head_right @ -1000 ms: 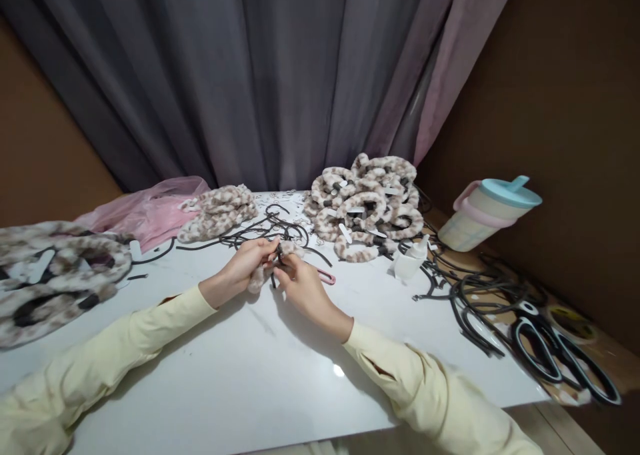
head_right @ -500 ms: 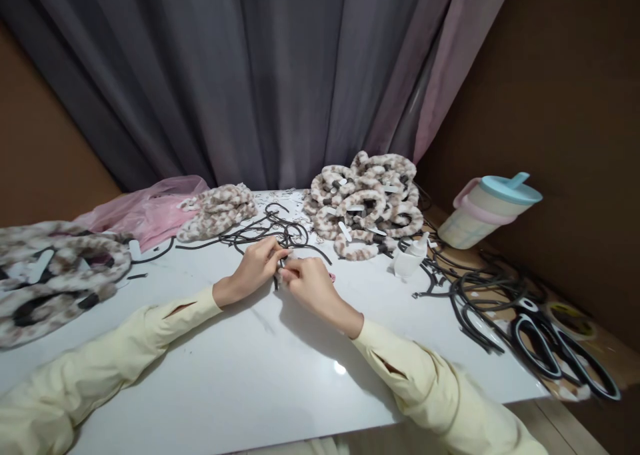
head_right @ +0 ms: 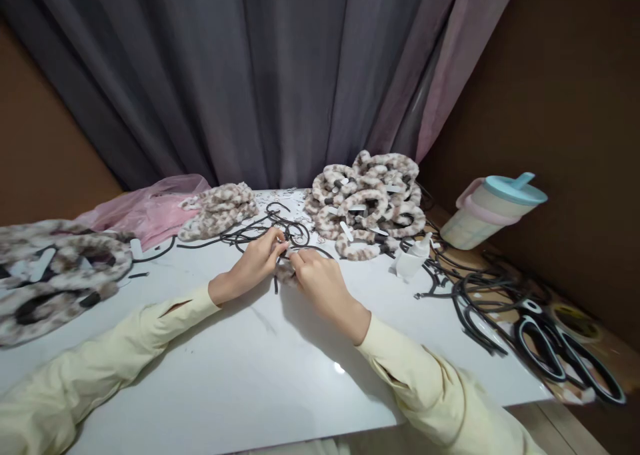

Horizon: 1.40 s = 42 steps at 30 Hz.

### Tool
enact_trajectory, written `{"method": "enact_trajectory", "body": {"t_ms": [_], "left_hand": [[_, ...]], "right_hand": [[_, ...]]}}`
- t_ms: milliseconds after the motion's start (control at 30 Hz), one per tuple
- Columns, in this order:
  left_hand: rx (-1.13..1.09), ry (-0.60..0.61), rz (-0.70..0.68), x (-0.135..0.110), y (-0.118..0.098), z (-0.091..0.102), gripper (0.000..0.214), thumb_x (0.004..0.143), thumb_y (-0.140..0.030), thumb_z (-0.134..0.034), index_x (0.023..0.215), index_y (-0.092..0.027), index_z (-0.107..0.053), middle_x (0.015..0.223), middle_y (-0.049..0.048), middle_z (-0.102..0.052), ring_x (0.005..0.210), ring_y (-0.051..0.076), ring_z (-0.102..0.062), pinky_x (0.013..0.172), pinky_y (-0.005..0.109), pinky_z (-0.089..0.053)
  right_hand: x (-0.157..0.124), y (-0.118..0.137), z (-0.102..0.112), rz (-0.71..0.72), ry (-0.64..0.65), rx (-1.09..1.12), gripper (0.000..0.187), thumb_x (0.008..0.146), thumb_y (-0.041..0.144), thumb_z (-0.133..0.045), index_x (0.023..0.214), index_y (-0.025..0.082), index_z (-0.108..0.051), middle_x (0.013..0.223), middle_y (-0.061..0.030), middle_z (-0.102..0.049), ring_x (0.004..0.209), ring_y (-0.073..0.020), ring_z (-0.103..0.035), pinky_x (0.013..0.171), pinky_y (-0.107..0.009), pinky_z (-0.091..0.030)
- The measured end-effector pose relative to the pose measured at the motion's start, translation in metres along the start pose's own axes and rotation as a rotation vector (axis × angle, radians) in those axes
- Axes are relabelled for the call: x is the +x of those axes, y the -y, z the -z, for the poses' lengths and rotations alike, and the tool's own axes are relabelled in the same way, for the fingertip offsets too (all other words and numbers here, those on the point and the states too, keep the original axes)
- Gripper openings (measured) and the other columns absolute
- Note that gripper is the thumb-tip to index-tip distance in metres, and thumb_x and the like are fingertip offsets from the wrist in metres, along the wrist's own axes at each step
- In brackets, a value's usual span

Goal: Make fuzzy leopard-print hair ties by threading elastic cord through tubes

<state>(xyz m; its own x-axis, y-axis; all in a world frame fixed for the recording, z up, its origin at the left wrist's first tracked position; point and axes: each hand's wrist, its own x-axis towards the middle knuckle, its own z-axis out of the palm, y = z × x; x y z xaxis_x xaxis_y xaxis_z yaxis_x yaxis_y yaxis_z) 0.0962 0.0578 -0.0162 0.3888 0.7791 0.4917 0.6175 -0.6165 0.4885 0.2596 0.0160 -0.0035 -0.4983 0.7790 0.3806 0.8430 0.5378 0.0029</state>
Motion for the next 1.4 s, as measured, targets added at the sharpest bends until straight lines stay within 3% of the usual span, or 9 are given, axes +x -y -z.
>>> {"method": "enact_trajectory", "body": {"t_ms": [233,400,667,833,1000,1067,1133,1300,1400], "left_hand": [[-0.065,0.076,-0.156,-0.011,-0.013,-0.002,0.007,0.09,-0.015,-0.036,0.094,-0.019,-0.04,0.08,0.0029,-0.052,0.069,0.016,-0.053,0.063,0.025,-0.04],[-0.209,0.12,-0.133,-0.013,-0.024,0.005,0.007,0.09,-0.019,-0.039,0.097,-0.02,-0.04,0.066,-0.0048,-0.045,0.054,0.012,-0.046,0.056,0.021,-0.036],[-0.313,0.167,-0.036,-0.014,-0.035,0.01,0.006,0.089,-0.024,-0.042,0.094,-0.021,-0.04,0.058,-0.0086,-0.041,0.048,0.009,-0.038,0.054,0.019,-0.031],[-0.328,0.093,0.068,-0.009,-0.029,0.011,0.008,0.087,-0.025,-0.045,0.093,-0.021,-0.041,0.058,-0.0087,-0.04,0.049,0.009,-0.036,0.054,0.019,-0.029],[-0.382,-0.02,0.058,-0.007,-0.026,0.013,0.01,0.086,-0.026,-0.048,0.092,-0.021,-0.041,0.062,-0.0074,-0.045,0.053,0.009,-0.042,0.056,0.019,-0.031],[-0.471,-0.047,0.119,-0.006,-0.027,0.014,0.013,0.086,-0.029,-0.05,0.093,-0.021,-0.042,0.059,-0.0079,-0.043,0.052,0.009,-0.041,0.053,0.019,-0.03],[-0.607,-0.054,0.224,-0.004,-0.027,0.015,0.017,0.084,-0.033,-0.052,0.093,-0.021,-0.043,0.056,-0.0086,-0.043,0.049,0.009,-0.04,0.051,0.018,-0.03],[-0.863,-0.106,0.459,0.004,-0.025,0.019,0.022,0.079,-0.037,-0.06,0.081,-0.018,-0.049,0.055,-0.0061,-0.048,0.05,0.007,-0.042,0.051,0.016,-0.033],[-1.019,-0.122,0.556,0.005,-0.024,0.02,0.027,0.073,-0.037,-0.066,0.071,-0.016,-0.048,0.055,-0.0047,-0.049,0.053,0.007,-0.044,0.053,0.016,-0.036]], "right_hand": [[0.002,-0.015,-0.003,-0.085,-0.053,-0.056,0.039,0.076,-0.001,-0.042,0.097,0.022,-0.067,0.085,-0.004,-0.066,0.078,-0.0174,-0.057,0.052,-0.029,-0.022],[0.004,-0.019,-0.005,-0.089,-0.108,0.038,0.046,0.072,0.0,-0.042,0.098,0.026,-0.07,0.102,-0.0016,-0.066,0.072,-0.014,-0.057,0.049,-0.027,-0.021],[0.008,-0.024,-0.014,-0.051,-0.108,0.391,0.033,0.073,0.001,-0.044,0.084,0.019,-0.07,0.094,-0.0044,-0.065,0.067,-0.0141,-0.057,0.054,-0.024,-0.034],[0.011,-0.027,-0.003,-0.081,-0.316,0.558,0.042,0.074,0.003,-0.043,0.112,0.017,-0.055,0.115,-0.0126,-0.053,0.073,-0.0151,-0.056,0.063,-0.027,-0.045],[0.0,-0.012,0.004,0.069,-0.612,0.44,0.021,0.074,0.004,-0.042,0.079,0.018,-0.056,0.084,-0.0081,-0.062,0.078,-0.0197,-0.057,0.067,-0.032,-0.045],[-0.007,-0.003,-0.001,0.177,-0.659,0.337,0.019,0.074,0.005,-0.045,0.078,0.018,-0.058,0.08,-0.0069,-0.066,0.071,-0.0187,-0.058,0.063,-0.031,-0.045],[-0.013,0.006,-0.008,0.208,-0.605,0.281,0.023,0.075,0.007,-0.046,0.089,0.017,-0.061,0.089,-0.0075,-0.07,0.07,-0.0173,-0.062,0.061,-0.028,-0.046],[-0.013,0.021,-0.013,-0.054,-0.26,0.197,0.044,0.081,0.012,-0.039,0.124,0.012,-0.051,0.119,-0.0135,-0.062,0.074,-0.0193,-0.066,0.053,-0.028,-0.047],[-0.008,0.022,-0.012,-0.132,-0.152,0.285,0.041,0.086,0.015,-0.036,0.125,0.013,-0.048,0.122,-0.0163,-0.059,0.081,-0.022,-0.065,0.059,-0.03,-0.048]]}}
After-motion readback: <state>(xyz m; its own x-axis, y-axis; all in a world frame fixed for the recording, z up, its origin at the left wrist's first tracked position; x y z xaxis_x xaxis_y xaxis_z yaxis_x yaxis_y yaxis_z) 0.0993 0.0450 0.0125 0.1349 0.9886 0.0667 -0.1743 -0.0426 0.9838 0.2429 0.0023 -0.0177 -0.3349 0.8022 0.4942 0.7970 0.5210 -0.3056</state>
